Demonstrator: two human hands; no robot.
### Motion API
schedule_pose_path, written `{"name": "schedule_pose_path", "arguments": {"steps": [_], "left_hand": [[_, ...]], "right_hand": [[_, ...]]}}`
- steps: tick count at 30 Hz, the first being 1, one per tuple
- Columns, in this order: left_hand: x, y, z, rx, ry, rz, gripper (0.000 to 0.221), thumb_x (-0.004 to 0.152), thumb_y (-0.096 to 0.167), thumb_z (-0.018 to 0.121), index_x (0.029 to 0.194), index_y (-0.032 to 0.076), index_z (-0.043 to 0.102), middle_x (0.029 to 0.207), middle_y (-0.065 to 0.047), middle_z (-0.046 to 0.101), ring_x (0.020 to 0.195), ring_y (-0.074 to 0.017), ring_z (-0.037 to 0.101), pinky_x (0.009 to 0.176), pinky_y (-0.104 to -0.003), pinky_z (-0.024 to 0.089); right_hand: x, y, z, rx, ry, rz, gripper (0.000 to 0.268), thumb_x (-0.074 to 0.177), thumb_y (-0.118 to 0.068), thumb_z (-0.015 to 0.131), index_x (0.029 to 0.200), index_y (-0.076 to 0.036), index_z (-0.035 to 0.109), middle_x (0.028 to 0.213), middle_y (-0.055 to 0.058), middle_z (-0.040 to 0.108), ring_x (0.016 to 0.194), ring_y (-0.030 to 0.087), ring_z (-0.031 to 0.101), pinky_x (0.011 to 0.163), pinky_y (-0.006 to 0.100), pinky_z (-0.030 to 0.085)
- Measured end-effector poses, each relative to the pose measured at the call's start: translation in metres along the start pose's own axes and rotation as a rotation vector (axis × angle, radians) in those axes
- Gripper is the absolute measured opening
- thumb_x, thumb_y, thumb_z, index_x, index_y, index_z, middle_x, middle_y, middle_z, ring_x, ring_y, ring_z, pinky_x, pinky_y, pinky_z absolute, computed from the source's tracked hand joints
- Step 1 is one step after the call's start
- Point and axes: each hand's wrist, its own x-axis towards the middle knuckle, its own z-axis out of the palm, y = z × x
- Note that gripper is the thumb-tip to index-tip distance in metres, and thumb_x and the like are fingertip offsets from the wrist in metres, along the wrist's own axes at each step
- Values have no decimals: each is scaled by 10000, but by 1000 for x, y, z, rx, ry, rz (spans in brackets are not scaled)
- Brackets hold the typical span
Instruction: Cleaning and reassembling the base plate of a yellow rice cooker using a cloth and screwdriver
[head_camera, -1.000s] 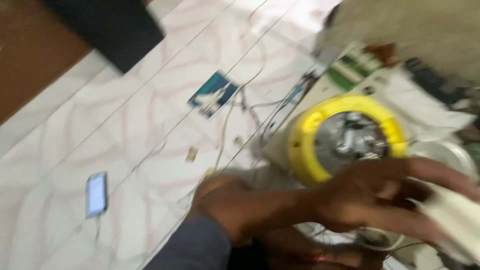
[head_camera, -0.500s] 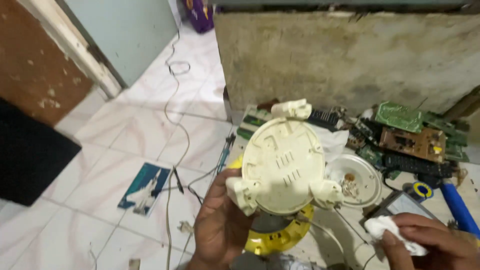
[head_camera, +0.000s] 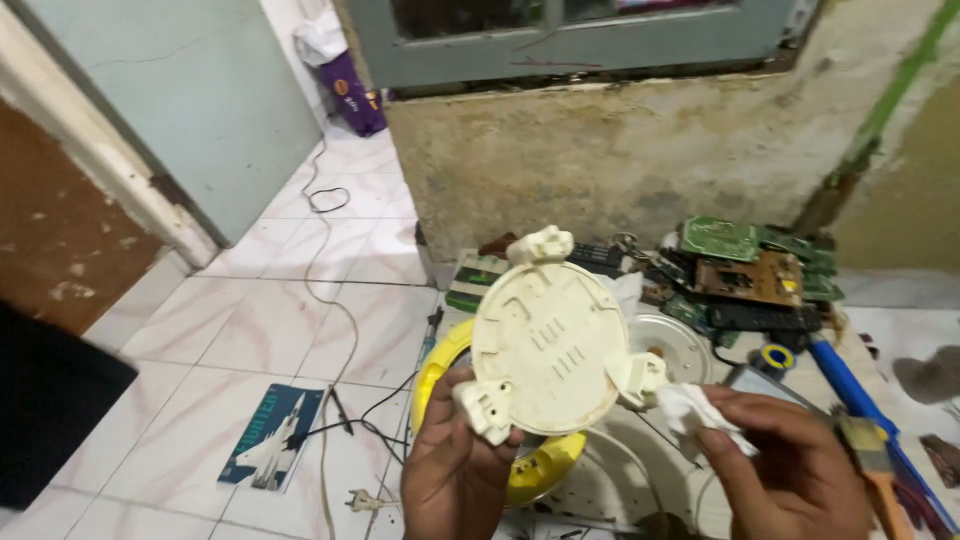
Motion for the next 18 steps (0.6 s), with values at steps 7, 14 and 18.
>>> {"name": "schedule_pose_path", "arguments": {"steps": [7,14,18], "left_hand": [[-1,-14,-13,-66,-108,-16,535,819,49,738,1317,31,543,1331,-314,574,979,-459,637,745,-440,624],[1,-7,24,72,394,-297,833,636,76,616,1451,245,606,1349,-196,683,843,-466,656,662,-561,577],[-1,-3,38,100,452,-272,753,695,117,592,1434,253,637,1476,-195,640,962,-508,652,635,-558,615]], "right_hand": [[-3,16,1,164,-9,-4,258,819,67,722,1046,25,609,1032,190,688,1115,344,744,1058,392,617],[1,26,-8,122,-36,-54,270,831,103,691,1064,20,583,1035,218,671,1212,387,727,1057,433,627],[2,33,-5,147,-40,-67,241,862,53,685,1070,-12,583,1007,192,662,1209,387,729,1092,435,619]]}}
